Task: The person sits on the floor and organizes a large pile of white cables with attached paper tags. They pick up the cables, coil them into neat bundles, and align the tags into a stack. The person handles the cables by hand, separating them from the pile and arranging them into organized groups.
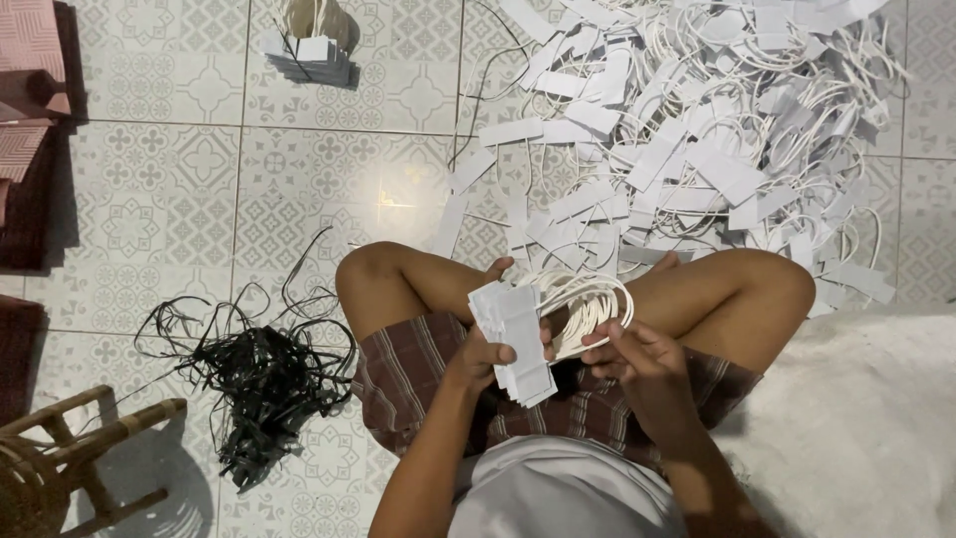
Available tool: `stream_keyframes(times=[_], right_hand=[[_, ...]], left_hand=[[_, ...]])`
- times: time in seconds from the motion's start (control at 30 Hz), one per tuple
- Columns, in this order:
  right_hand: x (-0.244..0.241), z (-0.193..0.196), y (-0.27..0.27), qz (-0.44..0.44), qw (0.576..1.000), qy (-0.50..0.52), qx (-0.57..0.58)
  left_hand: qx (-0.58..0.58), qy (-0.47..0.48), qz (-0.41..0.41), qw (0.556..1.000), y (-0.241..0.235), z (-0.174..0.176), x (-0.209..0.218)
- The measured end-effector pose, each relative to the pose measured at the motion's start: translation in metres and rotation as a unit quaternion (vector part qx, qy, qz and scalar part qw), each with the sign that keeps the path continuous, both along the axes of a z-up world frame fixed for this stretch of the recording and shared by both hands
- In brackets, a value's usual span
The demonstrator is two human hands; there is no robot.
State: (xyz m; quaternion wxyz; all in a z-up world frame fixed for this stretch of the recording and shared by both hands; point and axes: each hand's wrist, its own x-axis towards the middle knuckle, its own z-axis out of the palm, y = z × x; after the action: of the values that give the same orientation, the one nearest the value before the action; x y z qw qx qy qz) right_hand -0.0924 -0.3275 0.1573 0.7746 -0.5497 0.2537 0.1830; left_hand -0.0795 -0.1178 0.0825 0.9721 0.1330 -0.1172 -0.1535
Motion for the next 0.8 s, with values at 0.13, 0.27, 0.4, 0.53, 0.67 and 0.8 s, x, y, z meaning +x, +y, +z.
stream_keyframes(times=[0.13,0.27,0.4,0.53,0.67,0.8], right_hand=[[0.002,0.024,0.002,-0.003,0.998,-0.038,-0.047],[-0.003,0.03,-0.011,0.049,0.925,-0.297,-0.234],[-0.01,0.024,-0.022,0.272,0.715,-0.507,-0.397],[0.015,0.062,0.004,0.372,0.638,-0.549,-0.392],[0.027,0.042,0.014,0.415,0.639,-0.556,-0.332],[0.03,0.026,0.019,0.441,0.63,-0.55,-0.326]], left_hand=[[0.029,0.003,0.019,0.999,-0.001,0.015,-0.005],[0.21,0.022,0.011,0.977,0.007,0.051,-0.011],[0.272,0.044,-0.052,0.96,0.011,0.074,-0.007],[0.339,0.068,-0.028,0.938,0.005,0.081,-0.001],[0.305,0.101,-0.037,0.946,0.005,0.099,0.001],[0.322,0.139,-0.035,0.936,0.006,0.104,0.005]])
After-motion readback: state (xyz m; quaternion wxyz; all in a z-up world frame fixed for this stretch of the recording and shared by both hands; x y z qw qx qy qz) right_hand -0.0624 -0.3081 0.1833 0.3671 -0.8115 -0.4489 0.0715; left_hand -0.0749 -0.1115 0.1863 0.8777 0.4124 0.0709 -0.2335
